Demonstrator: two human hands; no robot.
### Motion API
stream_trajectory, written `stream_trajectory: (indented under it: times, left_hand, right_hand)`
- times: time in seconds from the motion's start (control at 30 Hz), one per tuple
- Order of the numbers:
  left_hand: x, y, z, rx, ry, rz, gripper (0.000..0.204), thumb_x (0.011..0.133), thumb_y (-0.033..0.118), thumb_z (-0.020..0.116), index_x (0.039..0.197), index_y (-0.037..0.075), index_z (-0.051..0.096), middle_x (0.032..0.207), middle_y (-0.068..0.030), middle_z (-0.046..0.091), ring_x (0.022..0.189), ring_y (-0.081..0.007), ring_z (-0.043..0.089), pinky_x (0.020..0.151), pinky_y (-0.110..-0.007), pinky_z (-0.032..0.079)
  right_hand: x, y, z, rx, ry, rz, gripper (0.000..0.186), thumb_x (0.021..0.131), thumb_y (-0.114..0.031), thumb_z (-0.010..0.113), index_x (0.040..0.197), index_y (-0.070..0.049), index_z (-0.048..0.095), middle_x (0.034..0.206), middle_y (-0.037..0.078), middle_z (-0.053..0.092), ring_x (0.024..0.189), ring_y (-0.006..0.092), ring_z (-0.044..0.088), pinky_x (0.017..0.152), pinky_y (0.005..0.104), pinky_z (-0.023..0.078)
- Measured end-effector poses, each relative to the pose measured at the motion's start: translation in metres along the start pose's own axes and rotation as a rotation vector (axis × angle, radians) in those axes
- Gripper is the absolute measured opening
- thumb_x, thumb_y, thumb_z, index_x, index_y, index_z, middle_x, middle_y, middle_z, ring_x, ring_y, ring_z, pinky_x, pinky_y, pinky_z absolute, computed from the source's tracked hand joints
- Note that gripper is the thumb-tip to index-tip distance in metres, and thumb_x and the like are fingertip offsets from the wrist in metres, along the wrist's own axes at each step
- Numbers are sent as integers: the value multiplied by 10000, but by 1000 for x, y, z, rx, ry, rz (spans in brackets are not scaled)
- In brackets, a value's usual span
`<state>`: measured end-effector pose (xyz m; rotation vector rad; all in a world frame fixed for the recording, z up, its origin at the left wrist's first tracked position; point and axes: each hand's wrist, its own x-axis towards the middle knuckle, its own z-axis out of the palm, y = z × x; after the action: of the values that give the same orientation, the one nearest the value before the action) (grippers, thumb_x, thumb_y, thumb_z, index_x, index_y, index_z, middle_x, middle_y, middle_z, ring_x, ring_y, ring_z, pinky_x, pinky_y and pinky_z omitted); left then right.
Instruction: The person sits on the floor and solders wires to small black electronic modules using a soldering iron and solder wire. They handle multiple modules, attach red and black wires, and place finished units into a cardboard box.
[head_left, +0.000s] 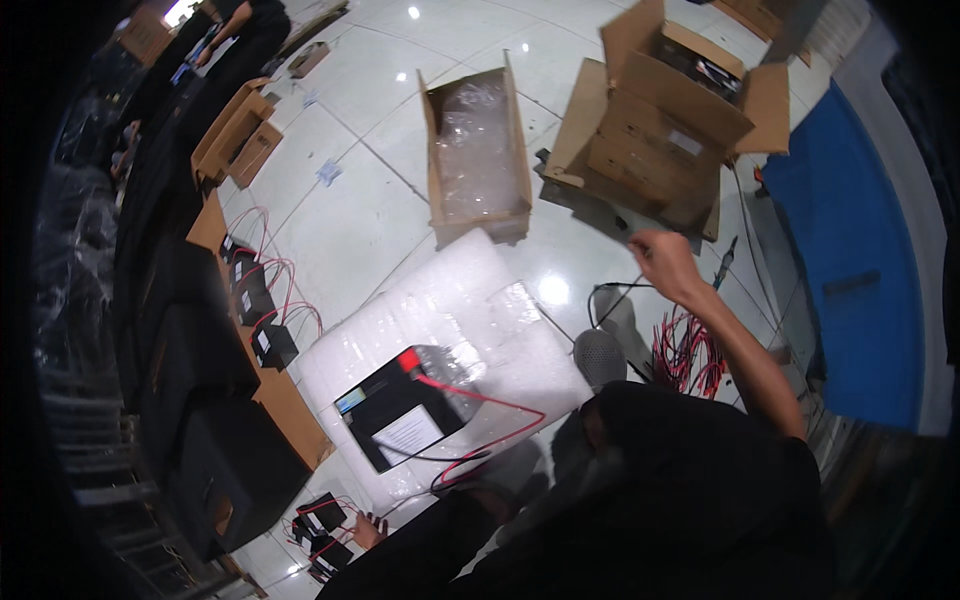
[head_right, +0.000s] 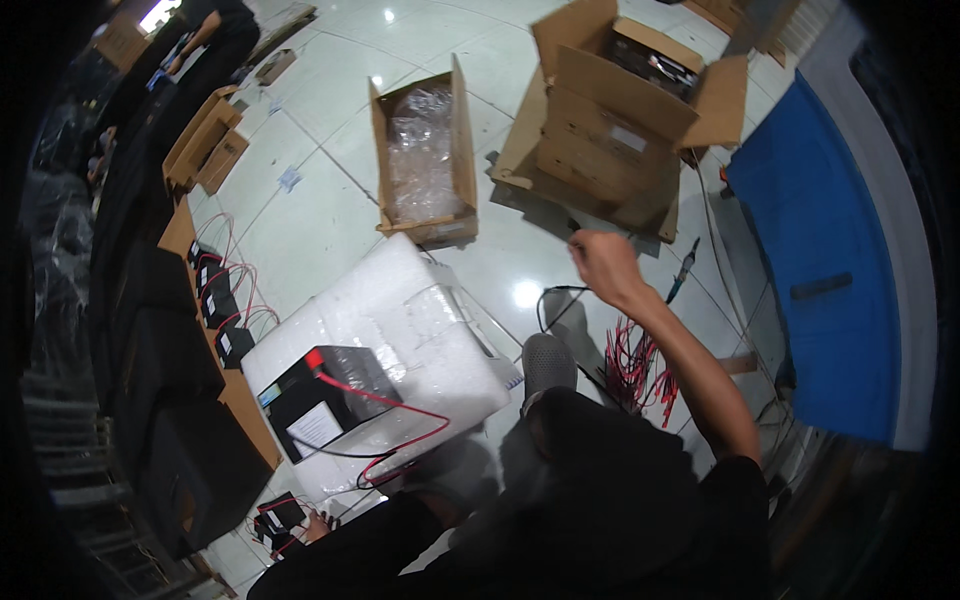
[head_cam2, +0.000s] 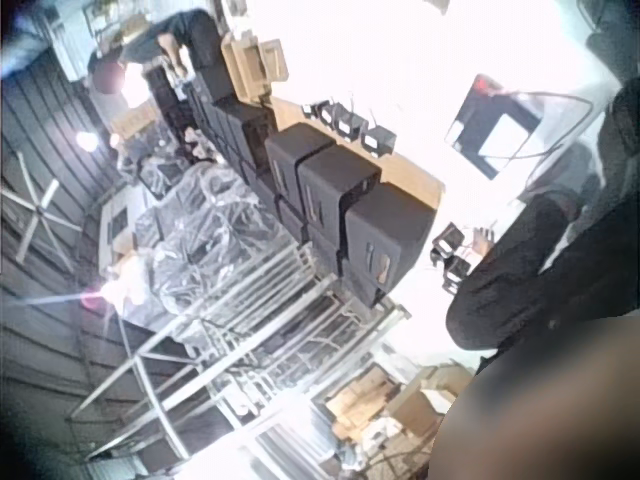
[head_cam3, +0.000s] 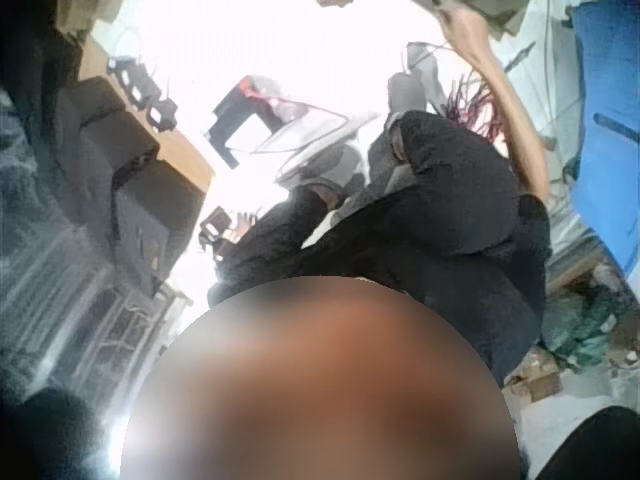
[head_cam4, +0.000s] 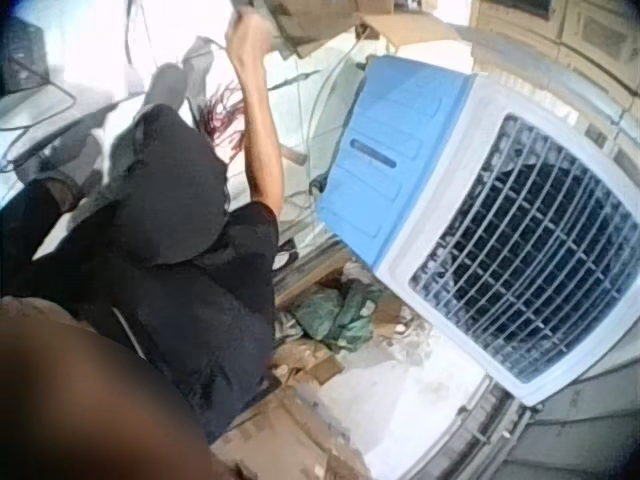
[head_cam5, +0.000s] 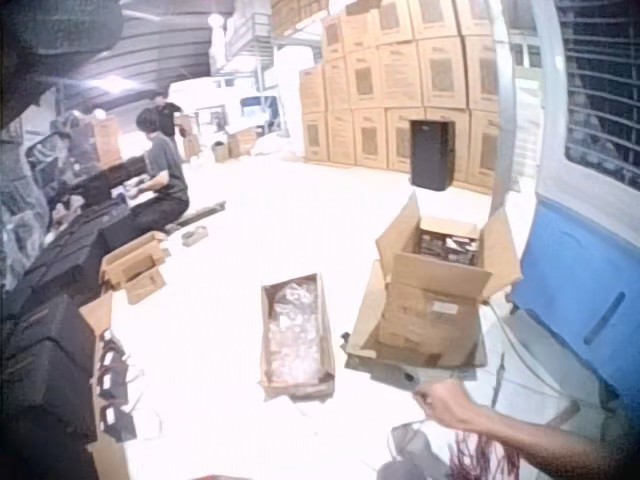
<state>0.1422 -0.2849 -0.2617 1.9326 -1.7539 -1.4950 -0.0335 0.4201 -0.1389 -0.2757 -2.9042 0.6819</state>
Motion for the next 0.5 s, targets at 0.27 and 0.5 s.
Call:
stream_trajectory:
  times: [0.27,0.5]
  left_hand:
    - [-46,-45,67,134,-278,-39,271,900,156,668,1117,-3,631,946,-70,665,771,-151,608,681,-282,510]
    - [-58,-65,110,179,-360,-4,296,882,152,681,1126,-6,626,940,-72,662,767,-153,609,681,-289,513]
  right_hand:
    - [-17,17,82,50,-136,81,153,872,-138,630,900,-11,710,878,222,705,829,409,684,773,491,542]
    - [-57,64,75,11,-95,170,122,859,-115,619,884,-24,697,876,229,696,822,419,679,782,496,541]
